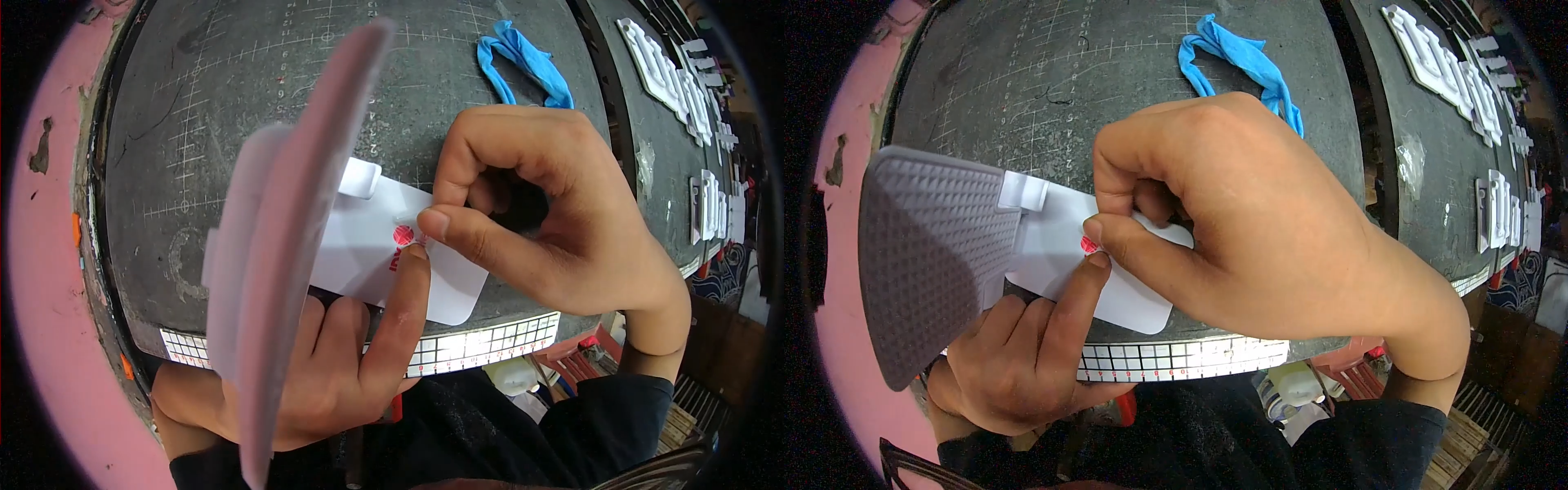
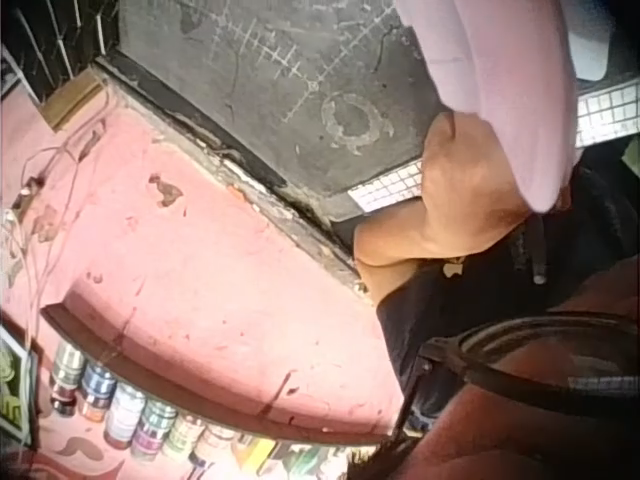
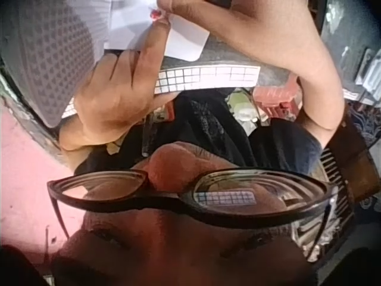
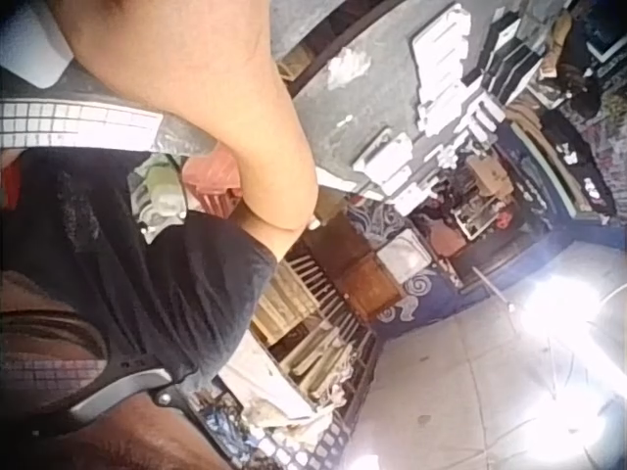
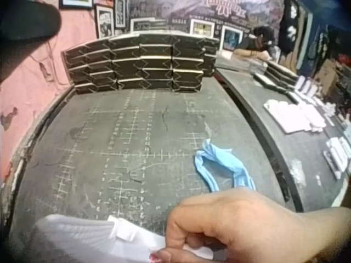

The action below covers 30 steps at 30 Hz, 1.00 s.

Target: Assembling plastic components, cleaning them, and placing them into product boxes.

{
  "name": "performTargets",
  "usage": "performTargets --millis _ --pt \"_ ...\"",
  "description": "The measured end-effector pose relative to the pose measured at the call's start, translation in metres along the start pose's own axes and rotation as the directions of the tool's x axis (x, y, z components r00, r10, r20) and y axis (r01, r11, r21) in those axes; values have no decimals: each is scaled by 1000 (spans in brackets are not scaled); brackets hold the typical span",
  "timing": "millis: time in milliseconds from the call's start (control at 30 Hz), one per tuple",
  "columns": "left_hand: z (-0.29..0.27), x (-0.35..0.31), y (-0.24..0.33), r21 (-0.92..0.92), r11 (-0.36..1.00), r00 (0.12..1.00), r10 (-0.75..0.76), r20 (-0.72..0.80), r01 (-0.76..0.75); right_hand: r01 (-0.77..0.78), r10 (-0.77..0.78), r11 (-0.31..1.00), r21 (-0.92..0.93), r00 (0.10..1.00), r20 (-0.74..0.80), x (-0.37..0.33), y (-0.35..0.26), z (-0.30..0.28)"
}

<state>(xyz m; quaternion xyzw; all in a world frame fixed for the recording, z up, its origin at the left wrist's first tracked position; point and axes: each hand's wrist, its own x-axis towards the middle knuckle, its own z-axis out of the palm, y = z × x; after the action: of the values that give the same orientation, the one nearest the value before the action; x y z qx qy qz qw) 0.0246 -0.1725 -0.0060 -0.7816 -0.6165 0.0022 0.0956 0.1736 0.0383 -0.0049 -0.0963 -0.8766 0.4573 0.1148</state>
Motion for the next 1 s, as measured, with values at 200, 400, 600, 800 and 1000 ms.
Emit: performTargets --millis 200,400,600,800,1000 --pt "7 7 -7 -51 994 995 97 25 -95 1 -1 1000 -18 1000 -6 0 6 -5" --pt "8 6 -12 -96 992 996 84 -2 -84 -11 11 1000 -2 1000 3 2 2 -7" --pt "11 5 -10 -119 991 997 54 -52 -59 -41 42 999 -17 999 18 2 0 -9" --pt "12 4 -12 -84 992 995 87 -44 -90 -44 45 999 -17 998 32 3 1 -9" --pt "16 4 -13 -62 990 991 125 -42 -127 -55 56 998 -16 998 31 2 2 -10"
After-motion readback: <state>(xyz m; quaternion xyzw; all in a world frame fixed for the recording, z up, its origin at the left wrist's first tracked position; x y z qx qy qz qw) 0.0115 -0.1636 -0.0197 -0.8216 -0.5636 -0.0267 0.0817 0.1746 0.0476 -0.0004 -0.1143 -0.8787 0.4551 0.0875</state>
